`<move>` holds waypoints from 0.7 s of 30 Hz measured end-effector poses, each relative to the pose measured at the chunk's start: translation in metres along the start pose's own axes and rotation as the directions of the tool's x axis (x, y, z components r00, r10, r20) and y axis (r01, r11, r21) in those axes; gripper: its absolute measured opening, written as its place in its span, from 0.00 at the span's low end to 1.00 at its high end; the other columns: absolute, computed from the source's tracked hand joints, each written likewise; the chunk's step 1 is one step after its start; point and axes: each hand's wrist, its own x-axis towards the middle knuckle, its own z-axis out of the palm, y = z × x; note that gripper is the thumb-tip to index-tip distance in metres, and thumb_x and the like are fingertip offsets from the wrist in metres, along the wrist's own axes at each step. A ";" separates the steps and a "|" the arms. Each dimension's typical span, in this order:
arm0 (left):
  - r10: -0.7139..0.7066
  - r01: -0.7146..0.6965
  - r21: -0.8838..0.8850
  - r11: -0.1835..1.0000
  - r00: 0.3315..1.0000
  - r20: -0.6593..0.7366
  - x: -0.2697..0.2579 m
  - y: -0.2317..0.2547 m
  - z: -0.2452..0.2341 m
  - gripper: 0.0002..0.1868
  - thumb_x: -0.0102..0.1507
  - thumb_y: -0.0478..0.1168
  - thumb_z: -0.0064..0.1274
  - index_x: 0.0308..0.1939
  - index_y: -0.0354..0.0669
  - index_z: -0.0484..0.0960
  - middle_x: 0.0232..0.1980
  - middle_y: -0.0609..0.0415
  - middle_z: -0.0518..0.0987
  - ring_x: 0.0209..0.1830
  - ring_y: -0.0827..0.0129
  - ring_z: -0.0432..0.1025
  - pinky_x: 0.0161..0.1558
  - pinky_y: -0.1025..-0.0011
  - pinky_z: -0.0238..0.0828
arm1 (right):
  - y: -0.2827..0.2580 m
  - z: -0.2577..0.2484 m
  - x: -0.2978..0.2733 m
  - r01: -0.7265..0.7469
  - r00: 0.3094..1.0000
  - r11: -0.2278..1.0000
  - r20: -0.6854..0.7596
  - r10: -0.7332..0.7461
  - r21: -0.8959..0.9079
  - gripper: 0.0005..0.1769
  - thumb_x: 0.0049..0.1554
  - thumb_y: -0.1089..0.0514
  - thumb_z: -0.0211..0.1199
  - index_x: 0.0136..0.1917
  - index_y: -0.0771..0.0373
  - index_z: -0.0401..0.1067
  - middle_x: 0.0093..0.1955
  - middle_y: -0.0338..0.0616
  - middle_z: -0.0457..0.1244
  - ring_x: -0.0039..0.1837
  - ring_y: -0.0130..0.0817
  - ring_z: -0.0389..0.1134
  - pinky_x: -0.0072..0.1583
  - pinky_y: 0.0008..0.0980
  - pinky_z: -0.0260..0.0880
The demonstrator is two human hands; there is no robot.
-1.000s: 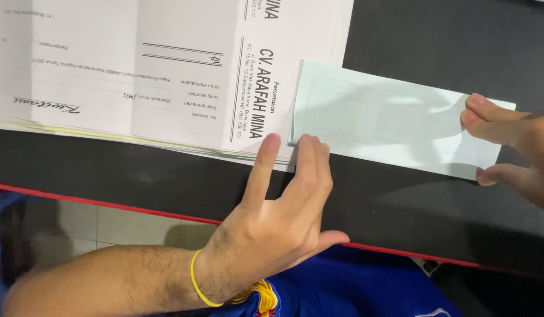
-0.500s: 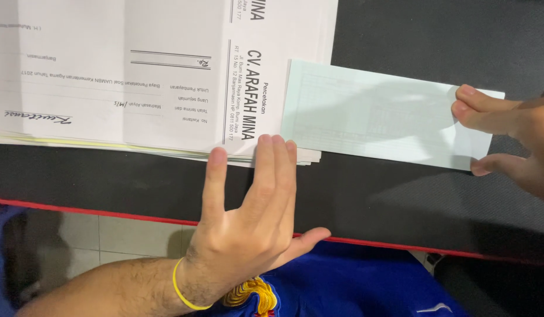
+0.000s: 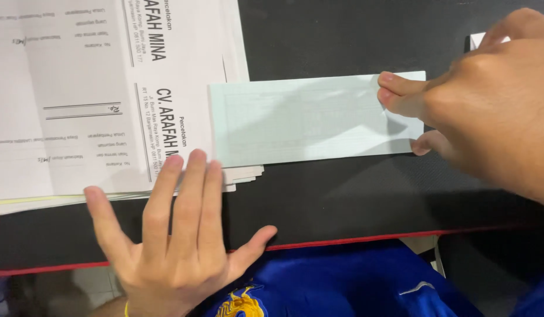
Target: Folding printed documents and inserting them into envelopes
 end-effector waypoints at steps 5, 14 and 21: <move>0.132 -0.113 -0.136 0.984 0.982 0.136 0.020 0.002 -0.001 0.41 0.71 0.77 0.50 0.66 0.46 0.85 0.65 0.53 0.82 0.68 0.67 0.71 0.64 0.34 0.59 | -0.013 0.033 -0.010 -0.014 0.999 0.998 0.038 0.012 0.067 0.47 0.41 0.21 0.57 0.75 0.14 0.61 0.65 -0.11 0.63 0.47 0.20 0.78 0.63 0.31 0.68; 0.199 -0.131 -0.396 0.909 0.971 0.135 0.036 -0.017 0.001 0.33 0.65 0.65 0.62 0.55 0.39 0.86 0.57 0.50 0.84 0.60 0.65 0.75 0.69 0.40 0.60 | 0.007 -0.002 0.008 -0.028 1.000 0.863 0.020 0.021 0.505 0.44 0.32 0.17 0.65 0.62 0.25 0.76 0.48 0.10 0.69 0.27 0.27 0.70 0.64 0.39 0.60; 0.374 -0.312 -0.465 0.828 0.926 0.044 0.077 -0.046 0.019 0.17 0.67 0.31 0.45 0.58 0.44 0.83 0.61 0.53 0.81 0.60 0.63 0.75 0.70 0.52 0.63 | 0.001 -0.031 0.025 0.009 1.000 0.996 -0.004 -0.008 0.086 0.38 0.43 0.01 0.41 0.53 0.17 0.69 0.35 0.03 0.68 0.44 0.15 0.74 0.63 0.32 0.68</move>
